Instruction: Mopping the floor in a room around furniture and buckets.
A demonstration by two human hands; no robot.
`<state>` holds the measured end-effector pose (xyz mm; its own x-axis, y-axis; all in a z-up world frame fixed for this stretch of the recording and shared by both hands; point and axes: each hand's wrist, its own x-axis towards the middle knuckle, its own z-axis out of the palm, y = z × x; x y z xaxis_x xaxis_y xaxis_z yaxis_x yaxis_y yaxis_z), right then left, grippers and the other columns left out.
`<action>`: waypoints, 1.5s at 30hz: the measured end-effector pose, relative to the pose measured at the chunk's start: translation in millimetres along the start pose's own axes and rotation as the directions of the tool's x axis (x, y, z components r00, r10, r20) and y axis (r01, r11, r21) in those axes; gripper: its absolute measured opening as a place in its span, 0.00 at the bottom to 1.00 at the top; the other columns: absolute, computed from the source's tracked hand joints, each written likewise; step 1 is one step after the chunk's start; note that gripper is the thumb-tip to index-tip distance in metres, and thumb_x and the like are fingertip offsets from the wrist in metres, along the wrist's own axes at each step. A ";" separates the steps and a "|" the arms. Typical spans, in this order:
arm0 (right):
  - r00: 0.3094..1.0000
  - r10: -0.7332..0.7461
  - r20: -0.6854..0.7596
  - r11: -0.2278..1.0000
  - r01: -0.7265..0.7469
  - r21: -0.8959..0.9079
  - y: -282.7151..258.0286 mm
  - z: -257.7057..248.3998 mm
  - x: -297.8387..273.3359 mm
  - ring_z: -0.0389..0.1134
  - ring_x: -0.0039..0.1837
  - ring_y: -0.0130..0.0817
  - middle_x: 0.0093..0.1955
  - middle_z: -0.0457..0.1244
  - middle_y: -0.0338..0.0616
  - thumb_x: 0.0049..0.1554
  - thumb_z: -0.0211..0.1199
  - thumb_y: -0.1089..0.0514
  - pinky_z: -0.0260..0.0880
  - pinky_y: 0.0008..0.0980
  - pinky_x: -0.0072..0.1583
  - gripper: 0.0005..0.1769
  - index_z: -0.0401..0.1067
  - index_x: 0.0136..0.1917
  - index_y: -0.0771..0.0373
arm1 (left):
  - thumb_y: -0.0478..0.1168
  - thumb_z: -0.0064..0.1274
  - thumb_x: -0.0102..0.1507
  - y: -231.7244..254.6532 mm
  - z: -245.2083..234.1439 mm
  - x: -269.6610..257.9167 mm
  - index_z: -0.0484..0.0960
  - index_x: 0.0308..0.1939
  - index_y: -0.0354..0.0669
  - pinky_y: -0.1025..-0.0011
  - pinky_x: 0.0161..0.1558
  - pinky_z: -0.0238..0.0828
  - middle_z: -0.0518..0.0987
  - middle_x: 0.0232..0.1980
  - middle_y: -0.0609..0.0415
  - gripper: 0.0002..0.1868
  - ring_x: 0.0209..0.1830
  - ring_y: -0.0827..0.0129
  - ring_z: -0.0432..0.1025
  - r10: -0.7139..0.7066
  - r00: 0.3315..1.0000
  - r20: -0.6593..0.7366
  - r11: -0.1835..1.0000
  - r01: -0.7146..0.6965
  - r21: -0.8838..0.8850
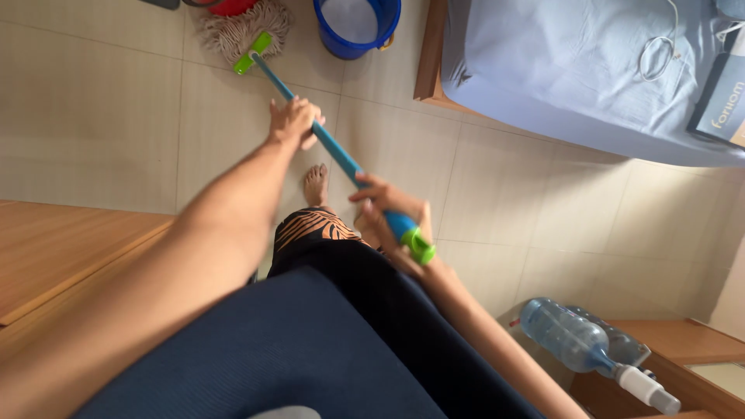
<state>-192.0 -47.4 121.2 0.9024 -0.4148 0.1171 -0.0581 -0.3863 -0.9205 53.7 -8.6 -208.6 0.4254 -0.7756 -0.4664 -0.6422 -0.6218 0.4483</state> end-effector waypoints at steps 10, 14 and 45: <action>0.993 -0.120 0.001 0.985 0.119 0.121 -140.0 -138.3 25.9 0.71 0.46 0.43 0.34 0.61 0.43 0.72 0.52 0.51 0.69 0.61 0.75 0.20 0.65 0.39 0.62 | 0.39 0.50 0.54 140.4 -190.2 -104.0 0.82 0.26 0.42 0.60 0.34 0.77 0.78 0.20 0.48 0.07 0.19 0.54 0.75 0.215 0.956 -0.198 0.930 -0.263 -0.258; 0.983 -0.181 0.019 0.971 0.176 0.165 -147.0 -158.8 20.0 0.67 0.39 0.38 0.32 0.55 0.39 0.69 0.47 0.52 0.68 0.59 0.68 0.18 0.58 0.37 0.56 | 0.42 0.51 0.62 137.6 -189.6 -137.7 0.80 0.17 0.43 0.56 0.25 0.70 0.75 0.16 0.45 0.18 0.14 0.50 0.71 0.283 0.857 -0.430 0.895 -0.398 -0.204; 0.611 -0.286 0.738 0.958 0.187 0.216 -125.9 36.6 83.3 0.68 0.43 0.42 0.38 0.65 0.44 0.62 0.67 0.58 0.68 0.41 0.50 0.15 0.68 0.36 0.65 | 0.42 0.56 0.67 -68.8 1.1 -191.1 0.76 0.27 0.37 0.54 0.39 0.72 0.79 0.34 0.43 0.16 0.34 0.47 0.76 -0.553 0.520 -0.650 0.805 0.133 -0.578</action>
<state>-93.9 -3.2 233.2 0.8832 0.4652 0.0599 0.2058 -0.2696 -0.9407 16.0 182.5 -151.1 0.9914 -0.1304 0.0052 -0.0916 -0.6666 0.7398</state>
